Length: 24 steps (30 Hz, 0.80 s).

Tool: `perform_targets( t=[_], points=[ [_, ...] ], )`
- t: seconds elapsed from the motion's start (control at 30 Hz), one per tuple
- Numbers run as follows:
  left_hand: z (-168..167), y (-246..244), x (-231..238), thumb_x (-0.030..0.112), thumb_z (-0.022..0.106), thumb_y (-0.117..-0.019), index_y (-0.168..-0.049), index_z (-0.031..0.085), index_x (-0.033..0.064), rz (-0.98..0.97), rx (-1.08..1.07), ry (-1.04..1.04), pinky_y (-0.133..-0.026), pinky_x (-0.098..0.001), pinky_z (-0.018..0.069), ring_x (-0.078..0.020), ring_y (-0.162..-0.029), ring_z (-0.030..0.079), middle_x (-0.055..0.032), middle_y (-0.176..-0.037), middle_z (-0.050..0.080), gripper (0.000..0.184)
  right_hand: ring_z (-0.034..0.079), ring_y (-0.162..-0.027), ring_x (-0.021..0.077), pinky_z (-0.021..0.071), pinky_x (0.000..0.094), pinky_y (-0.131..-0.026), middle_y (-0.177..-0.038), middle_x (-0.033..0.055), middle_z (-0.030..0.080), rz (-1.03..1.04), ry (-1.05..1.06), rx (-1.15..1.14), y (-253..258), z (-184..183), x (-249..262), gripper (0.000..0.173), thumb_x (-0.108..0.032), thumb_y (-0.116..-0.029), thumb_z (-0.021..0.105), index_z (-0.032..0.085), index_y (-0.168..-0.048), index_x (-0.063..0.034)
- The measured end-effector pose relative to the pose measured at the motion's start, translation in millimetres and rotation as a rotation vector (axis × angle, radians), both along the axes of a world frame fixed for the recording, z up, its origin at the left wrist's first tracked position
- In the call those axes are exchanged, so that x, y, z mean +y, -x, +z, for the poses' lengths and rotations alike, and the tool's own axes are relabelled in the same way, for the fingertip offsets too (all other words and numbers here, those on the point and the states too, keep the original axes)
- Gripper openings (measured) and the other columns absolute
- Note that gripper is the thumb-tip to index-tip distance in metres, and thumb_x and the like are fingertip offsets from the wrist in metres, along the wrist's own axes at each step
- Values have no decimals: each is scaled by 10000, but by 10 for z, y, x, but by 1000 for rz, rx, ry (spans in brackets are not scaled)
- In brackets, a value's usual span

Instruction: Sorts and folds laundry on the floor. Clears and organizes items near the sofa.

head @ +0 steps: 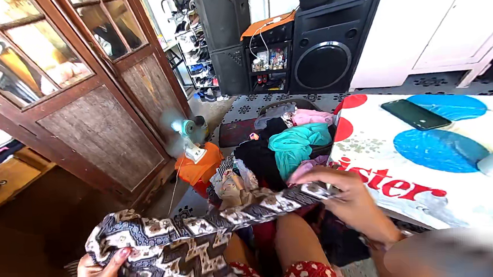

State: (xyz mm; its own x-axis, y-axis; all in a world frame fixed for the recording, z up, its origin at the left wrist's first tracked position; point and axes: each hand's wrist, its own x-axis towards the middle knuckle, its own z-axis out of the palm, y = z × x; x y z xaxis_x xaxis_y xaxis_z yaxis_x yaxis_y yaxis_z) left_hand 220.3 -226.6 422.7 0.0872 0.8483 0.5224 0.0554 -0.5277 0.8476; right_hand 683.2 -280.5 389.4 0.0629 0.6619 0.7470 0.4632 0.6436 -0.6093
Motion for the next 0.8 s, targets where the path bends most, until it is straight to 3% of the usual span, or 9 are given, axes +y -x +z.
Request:
perform_targets(
  t=[0.13,0.23,0.33,0.5,0.57,0.63,0.67,0.73,0.8],
  points=[
    [38,-25,-142,306,804,-853,-1141,724,411,-7,-63,-174,-910,-177,561,51,-1000,685,211,-1098,742,316,647,-986,-54,533,138,-882,-1021,-101,722,12,-75,-72,-64,410,-791,165,-266,-995,647,725,-1126,-204],
    [250,-208,-307,106,648,-979,-1104,619,264,133,-193,-229,-909,-180,560,61,-966,690,225,-1012,741,203,632,-920,-27,508,130,-810,-970,-48,692,-87,-115,-157,-68,571,-1242,207,-297,-1018,611,701,-1163,-179],
    [494,-456,-285,-53,424,-990,-987,604,172,287,-156,-329,-863,-143,551,100,-882,678,242,-883,715,289,619,-877,4,489,150,-760,-927,5,671,-224,-84,-207,-58,586,-1411,230,-303,-1027,583,686,-1152,-139],
    [202,-990,307,14,525,-1000,-984,649,221,175,34,-235,-751,-130,566,105,-793,666,260,-854,706,242,566,-689,-56,472,109,-626,-791,26,663,-456,96,-134,-213,366,-1144,271,-292,-949,618,713,-996,-43],
    [-219,-1289,631,76,568,-1000,-940,650,125,116,148,-133,-693,-130,573,104,-724,654,210,-786,683,113,582,-652,-46,508,132,-607,-814,42,687,-548,227,-94,-405,40,-999,268,-234,-914,617,724,-976,4],
    [-714,-1573,896,167,610,-992,-934,680,-16,100,384,-33,-705,-191,578,33,-716,663,57,-777,689,204,637,-641,98,565,287,-605,-854,106,706,-651,399,-167,-647,-418,-923,287,-220,-923,620,714,-1060,13],
    [-973,-1695,992,225,637,-983,-1006,701,-70,73,519,22,-774,-327,589,-112,-793,702,-93,-865,724,303,681,-687,246,585,437,-639,-909,177,712,-718,504,-240,-742,-653,-929,330,-216,-926,650,697,-1150,21],
    [-1412,-1876,1068,302,647,-982,-1308,597,-105,-86,720,165,-1046,-543,490,-380,-1194,633,-292,-1272,634,523,640,-1053,537,491,714,-885,-1215,335,633,-787,765,-330,-802,-1047,-1012,544,-233,-930,728,578,-1387,22],
    [-1756,-1998,929,316,641,-984,-1489,431,-86,-254,782,270,-1158,-572,374,-446,-1393,460,-323,-1484,468,678,512,-1261,595,388,781,-990,-1405,358,524,-762,938,-300,-626,-1318,-1105,647,-264,-913,764,529,-1460,-11]
  ],
)
